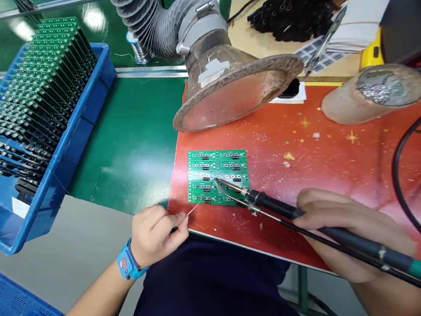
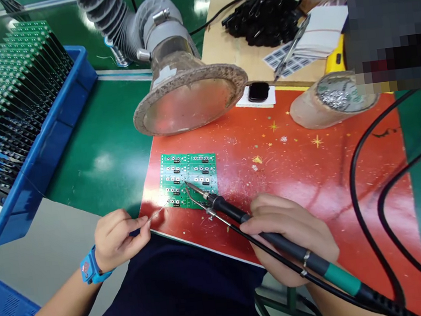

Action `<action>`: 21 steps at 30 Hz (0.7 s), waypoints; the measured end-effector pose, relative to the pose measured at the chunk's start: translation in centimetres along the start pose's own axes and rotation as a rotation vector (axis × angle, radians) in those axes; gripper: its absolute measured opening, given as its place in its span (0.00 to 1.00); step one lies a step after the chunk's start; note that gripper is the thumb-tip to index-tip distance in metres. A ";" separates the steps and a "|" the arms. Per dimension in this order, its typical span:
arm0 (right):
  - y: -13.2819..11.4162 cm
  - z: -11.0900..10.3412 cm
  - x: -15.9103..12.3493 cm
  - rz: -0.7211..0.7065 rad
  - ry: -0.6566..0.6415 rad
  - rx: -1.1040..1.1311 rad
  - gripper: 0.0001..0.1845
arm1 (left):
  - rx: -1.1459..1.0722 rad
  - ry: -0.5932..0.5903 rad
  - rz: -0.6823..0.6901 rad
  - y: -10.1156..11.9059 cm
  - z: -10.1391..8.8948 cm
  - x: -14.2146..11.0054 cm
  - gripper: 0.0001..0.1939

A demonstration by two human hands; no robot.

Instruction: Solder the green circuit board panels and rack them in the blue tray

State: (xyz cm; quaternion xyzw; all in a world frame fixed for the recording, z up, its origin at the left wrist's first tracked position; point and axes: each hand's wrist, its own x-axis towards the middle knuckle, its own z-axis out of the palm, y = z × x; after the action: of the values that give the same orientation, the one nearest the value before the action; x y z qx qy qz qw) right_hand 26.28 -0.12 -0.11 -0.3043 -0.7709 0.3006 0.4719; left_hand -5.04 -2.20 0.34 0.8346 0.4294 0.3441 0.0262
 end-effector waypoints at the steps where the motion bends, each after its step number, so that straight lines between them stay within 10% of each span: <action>1: 0.0 0.0 0.0 0.009 0.011 -0.003 0.13 | 0.006 0.001 0.000 0.0 -0.1 0.1 0.06; 21: 1.6 0.5 -0.5 0.075 0.024 -0.059 0.11 | 0.014 -0.003 -0.035 -0.4 1.8 2.4 0.07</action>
State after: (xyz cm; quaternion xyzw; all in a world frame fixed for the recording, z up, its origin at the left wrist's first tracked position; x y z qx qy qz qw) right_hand 26.27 0.41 -1.79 -0.3503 -0.7618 0.2915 0.4605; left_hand -3.28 0.25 0.20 0.8276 0.4464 0.3393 0.0272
